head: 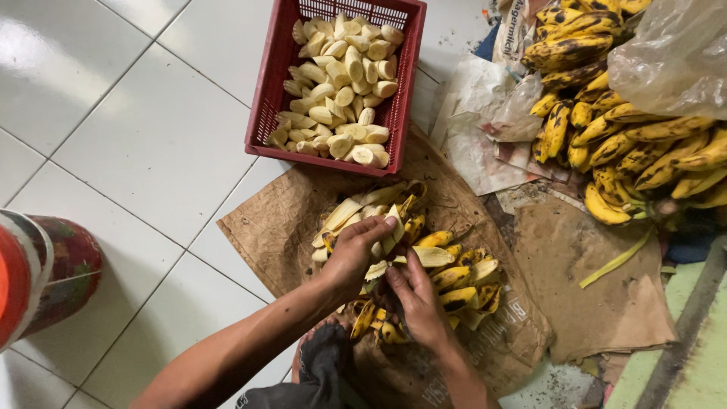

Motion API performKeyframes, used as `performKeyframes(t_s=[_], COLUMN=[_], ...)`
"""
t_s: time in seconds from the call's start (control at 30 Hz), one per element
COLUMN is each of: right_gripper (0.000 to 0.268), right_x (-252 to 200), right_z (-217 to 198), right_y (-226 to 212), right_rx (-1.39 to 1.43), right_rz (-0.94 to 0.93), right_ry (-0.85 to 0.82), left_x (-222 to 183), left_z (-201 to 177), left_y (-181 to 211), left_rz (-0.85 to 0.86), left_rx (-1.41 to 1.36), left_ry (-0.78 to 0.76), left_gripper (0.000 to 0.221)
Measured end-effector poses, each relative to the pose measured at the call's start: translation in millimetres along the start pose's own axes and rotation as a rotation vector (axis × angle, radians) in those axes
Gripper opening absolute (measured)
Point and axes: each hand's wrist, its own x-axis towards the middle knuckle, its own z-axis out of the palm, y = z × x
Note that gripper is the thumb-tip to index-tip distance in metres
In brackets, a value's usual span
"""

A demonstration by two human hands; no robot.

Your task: The person peels ripe bananas one by one using a knife and places the peeled fruit into a red plastic basket. The peels are discarded onto a brown paper sheet on the floor.

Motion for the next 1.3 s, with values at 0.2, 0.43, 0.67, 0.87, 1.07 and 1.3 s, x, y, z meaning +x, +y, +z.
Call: performKeyframes(t_s=[0.2,0.43,0.67,0.87,1.07,1.3], right_gripper=[0.056,0.057,0.091,0.086,0.078,0.067], right_x=[12.1,11.7,-8.3,-12.4,-14.7,-13.5], right_z=[-10.1,-7.0,-18.7,-21.5,-19.9,-53.2], right_y=[13.9,17.6,-10.5,-22.5,-17.8,-10.3], right_rx=[-0.073,-0.423,-0.386,-0.232,-0.124,-0.196], right_rz=[-0.253,-0.223,0.175,0.129,0.079,0.01], right_ry=[-0.018,0.144,0.151,0.134,0.049,0.107], left_x=[-9.0,-8.4,23.4,80.7,155.6,147.1], left_z=[5.1,12.8,-20.8,-73.2,-114.0,-121.0], left_y=[-5.0,-15.9,55.1,125.1,143.7,145.9], left_rz=[-0.003,-0.049,0.219,0.513,0.867,0.937], left_rx=[0.045,-0.078,0.404,0.804,1.5,1.283], left_ry=[0.009,0.007,0.074,0.127,-0.12,-0.001], left_gripper=[0.029,0.027,0.038,0.046,0.029,0.027])
